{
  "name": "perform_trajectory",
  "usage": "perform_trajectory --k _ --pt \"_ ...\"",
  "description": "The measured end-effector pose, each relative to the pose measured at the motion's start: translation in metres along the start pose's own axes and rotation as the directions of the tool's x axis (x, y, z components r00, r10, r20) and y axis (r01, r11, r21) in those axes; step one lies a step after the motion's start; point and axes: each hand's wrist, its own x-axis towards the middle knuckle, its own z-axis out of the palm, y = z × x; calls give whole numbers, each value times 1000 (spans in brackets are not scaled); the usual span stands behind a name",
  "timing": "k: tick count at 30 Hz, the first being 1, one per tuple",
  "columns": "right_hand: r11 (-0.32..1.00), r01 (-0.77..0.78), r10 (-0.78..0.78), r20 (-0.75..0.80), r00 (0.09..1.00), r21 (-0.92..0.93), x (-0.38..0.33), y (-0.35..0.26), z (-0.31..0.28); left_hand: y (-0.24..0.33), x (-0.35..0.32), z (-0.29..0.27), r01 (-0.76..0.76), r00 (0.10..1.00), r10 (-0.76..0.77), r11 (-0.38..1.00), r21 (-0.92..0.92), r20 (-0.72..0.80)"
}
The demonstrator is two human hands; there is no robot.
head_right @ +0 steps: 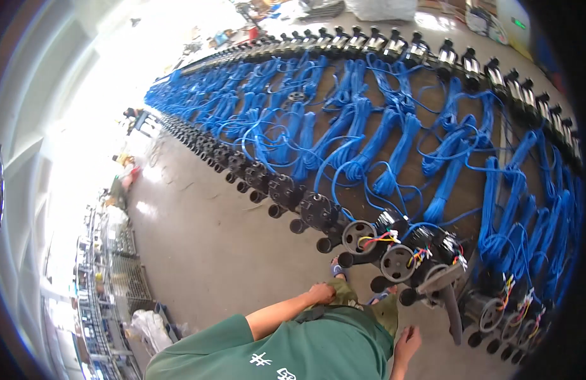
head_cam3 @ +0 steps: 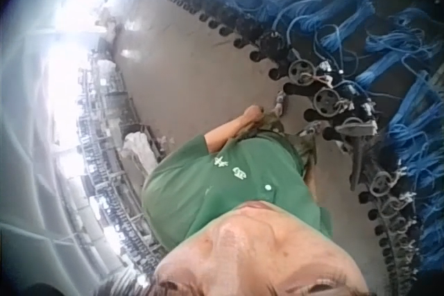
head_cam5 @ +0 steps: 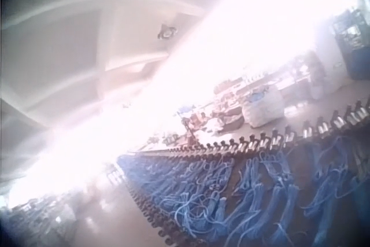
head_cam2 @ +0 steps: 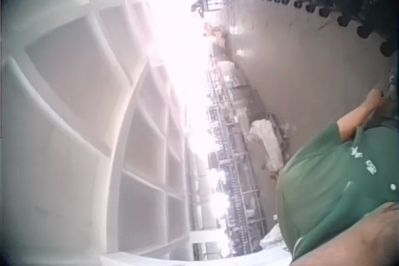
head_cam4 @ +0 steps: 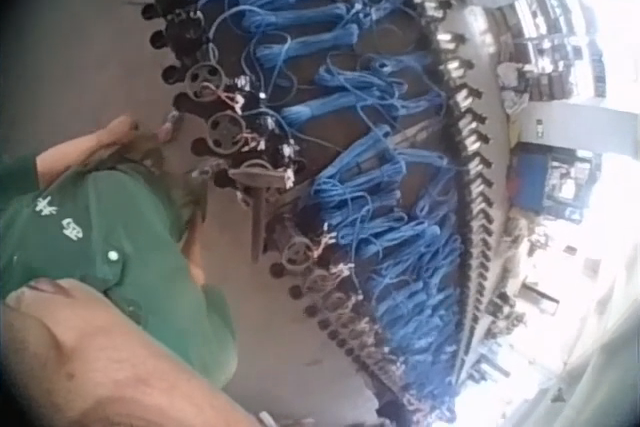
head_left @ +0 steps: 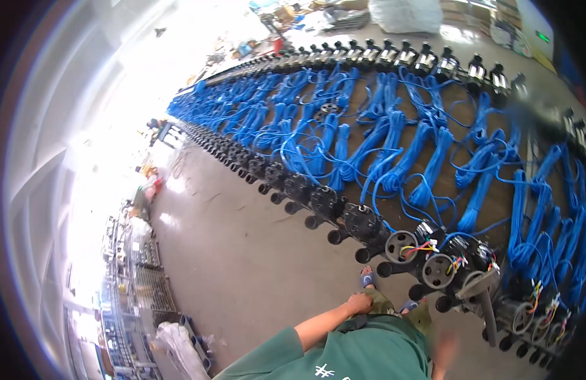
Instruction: The person uses a hammer to secure parts on a series of industrial pumps, adjusts wiring, and checks components by hand while moving along a line of units in a warehouse.
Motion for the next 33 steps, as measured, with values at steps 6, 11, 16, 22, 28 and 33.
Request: perform_trajectory --k 6,11,16,22,28,33 --pt "680 -732 592 613 523 -32 -19 136 78 2 -33 9 110 991 -122 977 -182 -56" --pt "692 -720 586 630 510 -61 -15 149 102 -26 -23 34 186 953 -239 945 -268 -184" --pt "749 -659 534 649 542 -66 -24 134 129 -60 -65 41 235 926 -314 914 -330 -210" --pt "886 -464 406 533 743 -29 -43 128 141 -53 -64 -23 94 972 -148 955 -280 -181" --pt "921 -183 83 284 955 345 -22 -110 42 -94 -88 -45 65 964 -138 951 -301 -227" --pt "775 476 -529 16 848 416 55 -295 -1 -59 -86 -90 -200 947 100 927 -316 -305"
